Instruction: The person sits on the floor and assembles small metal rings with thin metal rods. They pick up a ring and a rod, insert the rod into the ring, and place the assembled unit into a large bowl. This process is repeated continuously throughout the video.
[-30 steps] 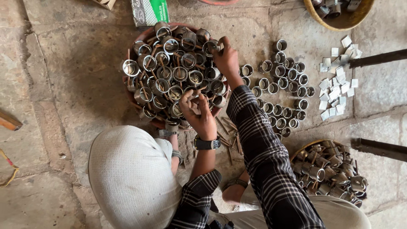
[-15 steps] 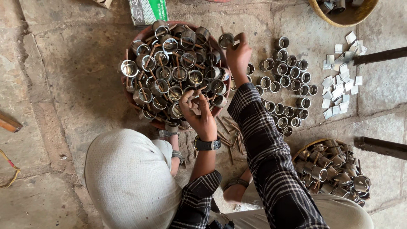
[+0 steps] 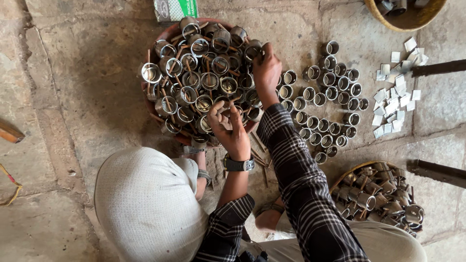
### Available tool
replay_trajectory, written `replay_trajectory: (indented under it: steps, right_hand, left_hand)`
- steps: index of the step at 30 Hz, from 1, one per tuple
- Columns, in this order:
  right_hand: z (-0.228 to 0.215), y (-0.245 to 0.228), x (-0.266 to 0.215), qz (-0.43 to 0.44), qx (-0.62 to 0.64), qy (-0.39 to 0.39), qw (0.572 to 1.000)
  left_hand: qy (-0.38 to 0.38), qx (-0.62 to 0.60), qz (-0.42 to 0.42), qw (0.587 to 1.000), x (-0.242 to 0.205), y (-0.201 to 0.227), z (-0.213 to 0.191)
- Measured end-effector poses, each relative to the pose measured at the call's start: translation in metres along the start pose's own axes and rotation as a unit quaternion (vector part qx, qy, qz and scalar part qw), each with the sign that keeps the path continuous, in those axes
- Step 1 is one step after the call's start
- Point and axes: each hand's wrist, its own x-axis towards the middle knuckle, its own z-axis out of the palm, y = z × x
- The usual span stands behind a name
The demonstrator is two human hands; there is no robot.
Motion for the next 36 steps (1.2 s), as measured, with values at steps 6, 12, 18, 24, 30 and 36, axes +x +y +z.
replay_trajectory:
  steps: [6, 12, 18, 24, 30, 36]
  right_hand:
    - [0.005, 0.011, 0.007, 0.006, -0.045, 0.032, 0.998]
    - [0.022, 0.015, 0.017, -0.013, -0.073, 0.017, 0.997]
    - [-0.002, -0.009, 0.016, 0.012, -0.018, -0.065, 0.998]
    - [-0.032, 0.011, 0.021, 0.062, 0.063, -0.114, 0.989]
    - [-0.052, 0.167, -0.046, 0.128, 0.007, -0.003, 0.992]
    - [-0.064, 0.183, -0.136, 0.143, 0.007, -0.104, 0.984]
  left_hand:
    - [0.017, 0.014, 0.005, 1.0, 0.001, 0.0, -0.001]
    - [0.01, 0.002, -0.005, 1.0, 0.001, 0.003, 0.001]
    - [0.009, 0.037, -0.027, 0.999, -0.001, 0.003, 0.005]
    - [-0.013, 0.006, 0.008, 1.0, -0.002, 0.002, 0.005]
    - [-0.001, 0.041, -0.008, 0.999, -0.003, 0.005, 0.005]
    - [-0.082, 0.123, 0.064, 0.987, -0.017, -0.001, 0.007]
